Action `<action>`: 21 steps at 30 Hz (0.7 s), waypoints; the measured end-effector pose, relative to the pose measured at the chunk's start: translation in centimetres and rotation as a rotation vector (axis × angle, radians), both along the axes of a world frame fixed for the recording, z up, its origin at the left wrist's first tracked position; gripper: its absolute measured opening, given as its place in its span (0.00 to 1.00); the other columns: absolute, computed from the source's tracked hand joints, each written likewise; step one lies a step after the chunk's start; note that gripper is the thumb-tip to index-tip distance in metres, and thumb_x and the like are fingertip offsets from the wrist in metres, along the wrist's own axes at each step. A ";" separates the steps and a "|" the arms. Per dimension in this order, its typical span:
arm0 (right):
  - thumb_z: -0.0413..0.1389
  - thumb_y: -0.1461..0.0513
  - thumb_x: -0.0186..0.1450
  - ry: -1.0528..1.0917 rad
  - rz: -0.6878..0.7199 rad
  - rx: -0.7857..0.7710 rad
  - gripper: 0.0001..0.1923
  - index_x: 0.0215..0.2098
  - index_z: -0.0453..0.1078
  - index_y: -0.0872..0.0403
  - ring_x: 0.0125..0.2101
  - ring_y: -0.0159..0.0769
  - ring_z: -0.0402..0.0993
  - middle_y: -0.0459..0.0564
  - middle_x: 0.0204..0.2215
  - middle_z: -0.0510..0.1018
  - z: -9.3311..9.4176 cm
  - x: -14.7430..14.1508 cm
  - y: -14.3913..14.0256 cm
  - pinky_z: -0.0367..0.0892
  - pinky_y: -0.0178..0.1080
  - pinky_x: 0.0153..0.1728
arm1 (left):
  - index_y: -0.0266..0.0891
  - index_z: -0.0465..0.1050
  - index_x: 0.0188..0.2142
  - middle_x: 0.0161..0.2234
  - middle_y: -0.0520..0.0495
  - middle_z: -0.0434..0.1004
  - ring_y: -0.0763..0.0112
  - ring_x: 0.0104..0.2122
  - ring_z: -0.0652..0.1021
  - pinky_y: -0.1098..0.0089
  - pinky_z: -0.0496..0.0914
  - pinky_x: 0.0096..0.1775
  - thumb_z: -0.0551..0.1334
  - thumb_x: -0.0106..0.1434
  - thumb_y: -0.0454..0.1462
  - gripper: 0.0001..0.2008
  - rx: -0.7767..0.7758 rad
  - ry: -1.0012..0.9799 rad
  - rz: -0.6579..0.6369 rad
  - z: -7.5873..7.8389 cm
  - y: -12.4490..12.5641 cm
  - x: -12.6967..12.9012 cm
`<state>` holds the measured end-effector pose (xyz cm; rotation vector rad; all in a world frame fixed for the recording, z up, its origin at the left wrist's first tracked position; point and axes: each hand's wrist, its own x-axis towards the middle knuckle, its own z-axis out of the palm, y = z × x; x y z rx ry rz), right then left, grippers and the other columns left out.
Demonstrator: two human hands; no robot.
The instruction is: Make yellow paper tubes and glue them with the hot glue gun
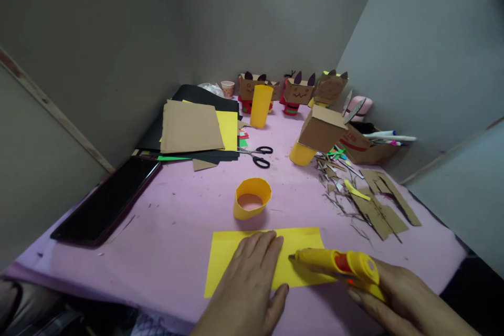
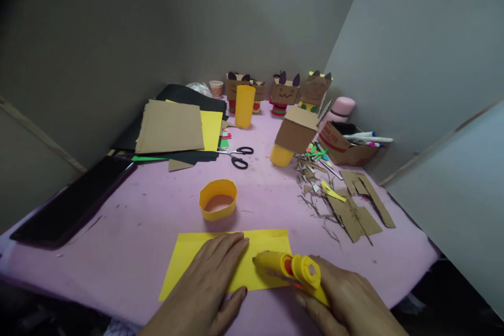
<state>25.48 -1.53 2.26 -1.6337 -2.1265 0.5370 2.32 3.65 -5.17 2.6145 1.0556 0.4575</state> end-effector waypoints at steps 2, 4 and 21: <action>0.51 0.60 0.62 -0.004 0.012 -0.017 0.07 0.34 0.71 0.50 0.29 0.38 0.79 0.47 0.30 0.82 -0.1 0.1 0.3 0.73 0.30 0.28 | 0.35 0.53 0.59 0.58 0.37 0.63 0.54 0.56 0.64 0.49 0.64 0.54 0.55 0.61 0.36 0.27 -0.007 0.003 0.000 0.0 0.0 0.0; 0.51 0.60 0.63 -0.006 0.013 -0.044 0.09 0.37 0.71 0.51 0.30 0.37 0.79 0.48 0.32 0.82 -0.3 0.3 0.6 0.73 0.31 0.30 | 0.35 0.53 0.60 0.58 0.37 0.62 0.54 0.57 0.63 0.49 0.64 0.54 0.55 0.61 0.37 0.28 -0.014 0.013 0.003 0.0 0.0 0.0; 0.47 0.60 0.65 -0.046 0.003 -0.072 0.09 0.37 0.68 0.51 0.28 0.37 0.78 0.49 0.30 0.81 -1.3 0.3 1.2 0.72 0.33 0.28 | 0.31 0.51 0.60 0.59 0.34 0.62 0.52 0.57 0.64 0.48 0.66 0.52 0.55 0.62 0.38 0.29 0.030 0.042 -0.005 -0.3 -0.1 -0.1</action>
